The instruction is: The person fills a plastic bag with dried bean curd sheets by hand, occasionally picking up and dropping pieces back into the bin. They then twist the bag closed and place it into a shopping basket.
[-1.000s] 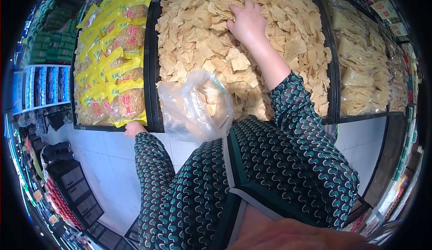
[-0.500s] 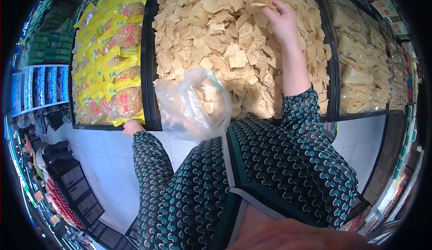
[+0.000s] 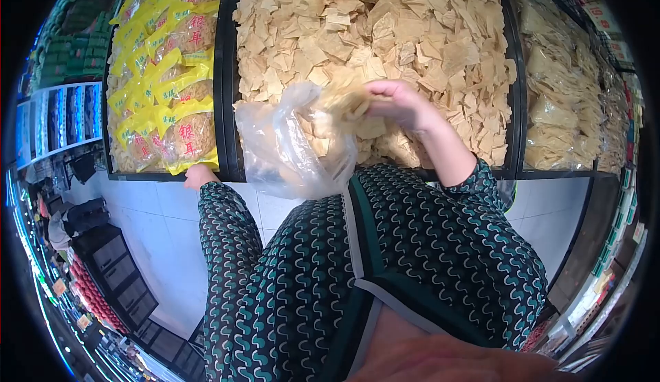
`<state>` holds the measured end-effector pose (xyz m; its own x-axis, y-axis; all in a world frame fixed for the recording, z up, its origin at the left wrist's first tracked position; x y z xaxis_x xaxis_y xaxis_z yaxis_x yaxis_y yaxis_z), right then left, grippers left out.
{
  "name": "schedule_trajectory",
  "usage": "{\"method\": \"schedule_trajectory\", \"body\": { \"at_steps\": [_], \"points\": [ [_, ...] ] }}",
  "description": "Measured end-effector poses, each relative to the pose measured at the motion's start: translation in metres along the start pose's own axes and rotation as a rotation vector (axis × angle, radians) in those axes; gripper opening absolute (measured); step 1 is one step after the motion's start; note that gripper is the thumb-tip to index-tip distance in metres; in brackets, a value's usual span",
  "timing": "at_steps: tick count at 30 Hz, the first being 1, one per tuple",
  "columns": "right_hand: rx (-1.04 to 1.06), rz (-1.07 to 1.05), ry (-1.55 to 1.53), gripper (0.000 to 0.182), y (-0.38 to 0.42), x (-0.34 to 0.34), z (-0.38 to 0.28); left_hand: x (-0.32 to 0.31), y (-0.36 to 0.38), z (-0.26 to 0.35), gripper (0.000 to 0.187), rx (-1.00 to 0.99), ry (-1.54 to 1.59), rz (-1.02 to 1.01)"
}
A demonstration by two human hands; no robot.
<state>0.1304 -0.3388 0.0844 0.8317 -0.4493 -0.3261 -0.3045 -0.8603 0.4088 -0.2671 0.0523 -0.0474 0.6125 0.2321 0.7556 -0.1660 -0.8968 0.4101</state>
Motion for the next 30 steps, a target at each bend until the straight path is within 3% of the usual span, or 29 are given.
{"method": "schedule_trajectory", "body": {
  "at_steps": [2, 3, 5, 7, 9, 13, 16, 18, 21, 22, 23, 24, 28, 30],
  "points": [
    [-0.237, 0.018, 0.534, 0.033, -0.010, -0.019, 0.025, -0.001, -0.001, -0.004, 0.034, 0.024, 0.017, 0.006],
    [-0.239, 0.019, 0.528, 0.033, -0.014, -0.024, 0.033, 0.003, 0.006, 0.002, 0.033, -0.018, -0.024, -0.029],
    [-0.062, -0.079, 0.593, 0.038, -0.021, -0.050, 0.037, 0.005, 0.012, 0.007, 0.032, -0.062, -0.066, -0.061],
    [-0.044, -0.109, 0.690, 0.039, -0.027, -0.068, 0.041, 0.008, 0.012, 0.009, 0.030, -0.076, -0.033, 0.017],
    [0.216, -0.092, 0.865, 0.037, -0.028, -0.091, 0.032, 0.000, 0.000, 0.006, 0.029, -0.045, -0.017, 0.005],
    [0.177, -0.125, 0.860, 0.038, -0.038, -0.116, 0.044, -0.020, -0.018, -0.003, 0.028, 0.003, 0.021, -0.021],
    [0.304, -0.150, 0.848, 0.048, -0.061, -0.137, 0.079, -0.001, 0.002, 0.007, 0.028, -0.047, -0.041, -0.063],
    [0.261, -0.295, 0.460, 0.051, -0.096, -0.143, 0.132, 0.000, 0.004, 0.007, 0.028, -0.045, -0.041, -0.034],
    [0.157, -0.236, 0.687, 0.051, -0.078, -0.141, 0.089, -0.001, 0.000, 0.006, 0.028, -0.049, -0.046, -0.008],
    [0.161, -0.223, 0.691, 0.051, -0.073, -0.141, 0.085, -0.001, 0.000, 0.003, 0.040, -0.028, -0.038, -0.024],
    [0.269, -0.041, 0.812, 0.052, -0.067, -0.134, 0.070, -0.001, 0.001, 0.001, 0.056, -0.005, -0.030, -0.040],
    [0.375, 0.143, 0.927, 0.053, -0.060, -0.127, 0.053, 0.004, 0.006, 0.008, 0.031, -0.067, -0.078, -0.068],
    [0.284, 0.096, 1.056, 0.056, -0.044, -0.110, 0.036, 0.018, 0.024, 0.014, 0.031, -0.077, -0.135, -0.062],
    [0.501, 0.102, 0.877, 0.061, -0.008, -0.088, -0.004, 0.012, 0.017, 0.011, 0.030, -0.075, -0.114, -0.052]
  ]
}}
Point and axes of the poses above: each hand's wrist, its own y-axis away from the middle knuckle, its own x-axis out of the back of the hand, z = x × y, the point moved 10 cm from there along -y, towards the middle knuckle, and after that the axes turned 13 degrees about -x, right-handed, at the moved point
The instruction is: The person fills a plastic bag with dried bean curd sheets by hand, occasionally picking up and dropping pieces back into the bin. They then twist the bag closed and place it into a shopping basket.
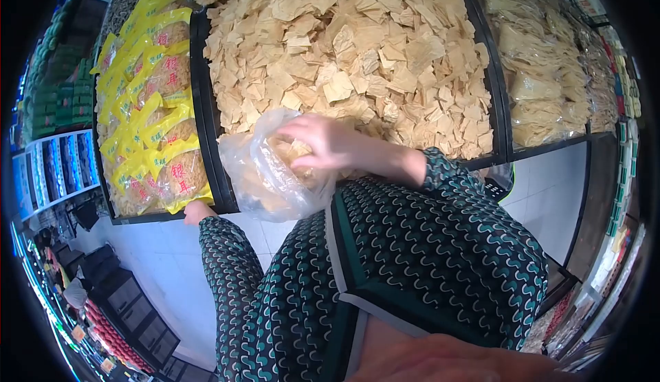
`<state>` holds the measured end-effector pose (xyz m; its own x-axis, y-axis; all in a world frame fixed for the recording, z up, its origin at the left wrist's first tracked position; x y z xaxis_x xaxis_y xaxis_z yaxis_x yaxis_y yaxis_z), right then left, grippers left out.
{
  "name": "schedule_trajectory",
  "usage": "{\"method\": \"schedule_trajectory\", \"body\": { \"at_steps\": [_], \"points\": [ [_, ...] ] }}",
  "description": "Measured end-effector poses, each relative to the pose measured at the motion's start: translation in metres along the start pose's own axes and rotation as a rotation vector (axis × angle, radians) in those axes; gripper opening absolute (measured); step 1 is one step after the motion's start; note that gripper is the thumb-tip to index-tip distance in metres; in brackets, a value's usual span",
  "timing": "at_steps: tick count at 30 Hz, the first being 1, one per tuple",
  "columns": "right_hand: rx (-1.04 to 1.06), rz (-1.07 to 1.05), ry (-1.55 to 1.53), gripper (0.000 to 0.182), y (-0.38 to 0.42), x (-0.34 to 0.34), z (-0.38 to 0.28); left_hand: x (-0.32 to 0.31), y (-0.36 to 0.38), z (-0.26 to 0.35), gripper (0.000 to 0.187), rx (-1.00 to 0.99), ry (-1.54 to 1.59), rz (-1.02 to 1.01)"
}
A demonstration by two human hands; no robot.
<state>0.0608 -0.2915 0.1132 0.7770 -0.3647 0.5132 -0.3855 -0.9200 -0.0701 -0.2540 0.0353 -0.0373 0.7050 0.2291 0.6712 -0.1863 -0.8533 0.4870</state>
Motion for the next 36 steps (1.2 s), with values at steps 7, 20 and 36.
{"method": "schedule_trajectory", "body": {
  "at_steps": [7, 20, 36],
  "points": [
    [-0.333, 0.649, 0.590, 0.087, 0.066, 0.200, 0.015, -0.011, -0.010, -0.005, 0.027, 0.019, 0.016, 0.012],
    [-0.499, 0.584, 0.671, 0.075, 0.058, 0.202, 0.071, -0.003, -0.005, -0.003, 0.026, 0.028, -0.003, 0.085],
    [-0.421, 0.589, 0.646, 0.052, 0.054, 0.192, 0.061, -0.142, -0.160, -0.068, 0.033, -0.088, 0.248, -0.061]
  ]
}}
Point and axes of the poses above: each hand's wrist, its own y-axis away from the middle knuckle, its own x-axis out of the back of the hand, z = x × y, the point moved 10 cm from there along -y, towards the middle knuckle, and after that the axes turned 13 degrees about -x, right-handed, at the moved point
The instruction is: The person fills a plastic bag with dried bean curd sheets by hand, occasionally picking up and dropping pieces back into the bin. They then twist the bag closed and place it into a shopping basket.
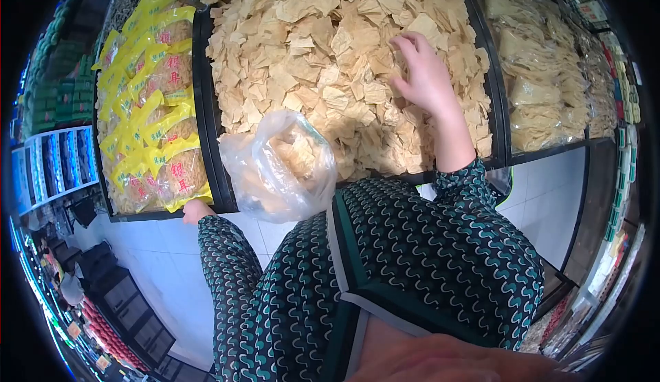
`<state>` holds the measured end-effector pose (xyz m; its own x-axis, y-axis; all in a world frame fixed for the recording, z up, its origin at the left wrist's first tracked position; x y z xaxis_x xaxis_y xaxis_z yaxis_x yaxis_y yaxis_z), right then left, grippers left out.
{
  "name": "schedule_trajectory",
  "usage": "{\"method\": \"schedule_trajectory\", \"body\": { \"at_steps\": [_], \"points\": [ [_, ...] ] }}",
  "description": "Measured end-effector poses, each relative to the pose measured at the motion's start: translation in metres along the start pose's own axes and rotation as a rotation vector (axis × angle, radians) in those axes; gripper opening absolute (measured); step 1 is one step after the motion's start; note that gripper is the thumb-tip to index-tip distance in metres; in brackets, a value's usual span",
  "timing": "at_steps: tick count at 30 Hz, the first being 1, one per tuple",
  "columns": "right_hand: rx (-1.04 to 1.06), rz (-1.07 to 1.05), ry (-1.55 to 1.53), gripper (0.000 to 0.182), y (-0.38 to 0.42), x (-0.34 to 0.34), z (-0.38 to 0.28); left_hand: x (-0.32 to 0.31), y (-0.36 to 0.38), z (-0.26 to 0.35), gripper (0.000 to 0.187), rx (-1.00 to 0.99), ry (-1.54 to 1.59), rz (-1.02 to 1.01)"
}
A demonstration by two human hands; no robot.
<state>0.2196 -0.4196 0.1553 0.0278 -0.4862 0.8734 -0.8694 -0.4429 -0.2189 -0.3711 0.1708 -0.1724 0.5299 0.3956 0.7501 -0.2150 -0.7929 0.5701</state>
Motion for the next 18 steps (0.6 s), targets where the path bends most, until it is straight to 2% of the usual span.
{"method": "schedule_trajectory", "body": {
  "at_steps": [1, 2, 4, 5, 6, 9, 10, 11, 13, 18],
  "points": [
    [0.024, 0.021, 0.060, 0.056, 0.001, 0.001, -0.005, 0.042, 0.064, 0.046, 0.030, 0.038, -0.108, 0.044],
    [0.027, 0.022, 0.060, 0.056, 0.000, 0.000, -0.006, 0.110, 0.160, 0.113, 0.028, 0.082, -0.211, 0.085],
    [0.054, -0.023, 0.098, 0.061, 0.001, -0.010, -0.007, 0.096, 0.137, 0.098, 0.032, 0.138, -0.167, 0.086],
    [0.053, -0.024, 0.098, 0.061, 0.001, -0.010, -0.006, 0.098, 0.140, 0.095, 0.041, 0.191, -0.126, 0.087],
    [0.012, -0.085, 0.077, 0.062, -0.001, -0.014, -0.001, 0.099, 0.144, 0.096, 0.041, 0.191, -0.127, 0.086],
    [-0.066, -0.172, -0.045, 0.062, -0.001, -0.013, 0.005, 0.101, 0.149, 0.105, 0.040, 0.101, -0.238, 0.076],
    [-0.103, -0.200, -0.142, 0.061, 0.000, -0.011, 0.009, 0.101, 0.147, 0.105, 0.032, 0.099, -0.215, 0.093],
    [-0.101, -0.201, -0.141, 0.061, 0.000, -0.011, 0.011, 0.101, 0.146, 0.104, 0.027, 0.097, -0.191, 0.109],
    [-0.053, -0.155, -0.275, 0.062, 0.000, -0.005, 0.014, 0.098, 0.144, 0.102, 0.026, 0.103, -0.181, 0.122],
    [-0.050, -0.134, -0.383, 0.062, -0.005, 0.006, 0.028, 0.097, 0.141, 0.103, 0.026, 0.083, -0.184, 0.109]
  ]
}}
Point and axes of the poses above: each hand's wrist, its own y-axis away from the middle knuckle, its own x-axis out of the back of the hand, z = x × y, the point moved 10 cm from there along -y, towards the middle knuckle, and after that the axes turned 13 degrees about -x, right-handed, at the moved point
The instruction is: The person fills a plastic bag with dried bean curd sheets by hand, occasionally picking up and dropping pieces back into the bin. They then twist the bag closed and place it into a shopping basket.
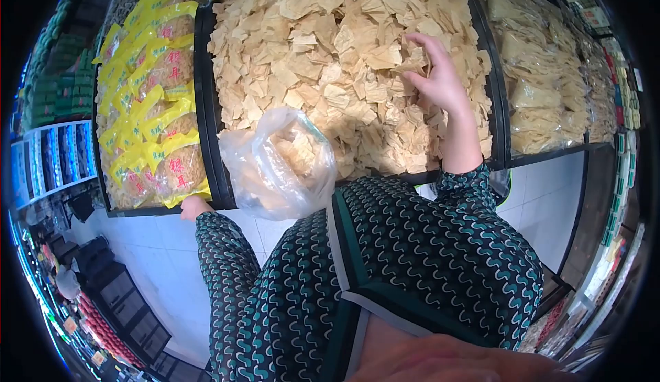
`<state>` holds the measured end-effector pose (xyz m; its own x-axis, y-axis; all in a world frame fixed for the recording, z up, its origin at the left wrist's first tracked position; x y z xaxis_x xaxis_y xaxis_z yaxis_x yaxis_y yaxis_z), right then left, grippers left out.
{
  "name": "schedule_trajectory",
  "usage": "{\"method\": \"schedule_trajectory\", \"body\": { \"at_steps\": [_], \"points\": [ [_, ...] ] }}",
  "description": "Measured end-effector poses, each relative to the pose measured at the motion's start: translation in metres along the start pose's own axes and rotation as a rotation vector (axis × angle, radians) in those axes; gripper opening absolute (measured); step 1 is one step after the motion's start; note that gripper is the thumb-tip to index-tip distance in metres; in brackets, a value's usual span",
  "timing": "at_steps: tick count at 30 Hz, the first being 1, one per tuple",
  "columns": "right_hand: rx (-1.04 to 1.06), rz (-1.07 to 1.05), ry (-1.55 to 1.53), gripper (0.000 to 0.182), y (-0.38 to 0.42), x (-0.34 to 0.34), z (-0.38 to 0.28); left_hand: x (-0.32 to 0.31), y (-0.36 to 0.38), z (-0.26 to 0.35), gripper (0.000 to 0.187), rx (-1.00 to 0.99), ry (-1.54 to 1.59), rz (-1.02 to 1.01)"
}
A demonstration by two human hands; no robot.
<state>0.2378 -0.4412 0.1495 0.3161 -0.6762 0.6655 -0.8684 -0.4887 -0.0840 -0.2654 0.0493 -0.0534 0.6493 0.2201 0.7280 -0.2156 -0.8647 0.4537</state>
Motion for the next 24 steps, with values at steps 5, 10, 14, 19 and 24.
{"method": "schedule_trajectory", "body": {
  "at_steps": [5, 10, 14, 19, 24],
  "points": [
    [-0.018, -0.015, -0.108, 0.061, -0.001, 0.010, -0.004, 0.008, 0.008, -0.001, 0.027, 0.045, 0.012, 0.017],
    [0.023, -0.067, -0.290, 0.063, 0.005, 0.011, -0.032, 0.012, 0.012, 0.001, 0.025, 0.028, 0.001, 0.058],
    [-0.035, -0.446, -0.591, 0.064, 0.025, -0.051, -0.059, -0.012, -0.015, -0.011, 0.025, 0.067, 0.002, 0.074],
    [-0.118, -0.867, -0.467, 0.063, 0.070, -0.163, -0.097, -0.094, -0.068, -0.045, 0.035, 0.187, 0.441, 0.096],
    [0.258, -0.726, -0.258, 0.062, 0.099, -0.238, -0.114, 0.021, 0.024, 0.015, 0.032, -0.110, -0.091, -0.084]
  ]
}}
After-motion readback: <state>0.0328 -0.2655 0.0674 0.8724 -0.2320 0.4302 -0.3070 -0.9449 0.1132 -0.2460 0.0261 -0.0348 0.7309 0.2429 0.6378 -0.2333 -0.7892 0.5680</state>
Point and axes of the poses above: each hand's wrist, its own y-axis away from the middle knuckle, its own x-axis out of the back of the hand, z = x × y, the point moved 10 cm from there along -y, towards the middle knuckle, and after that the axes turned 13 degrees about -x, right-handed, at the moved point
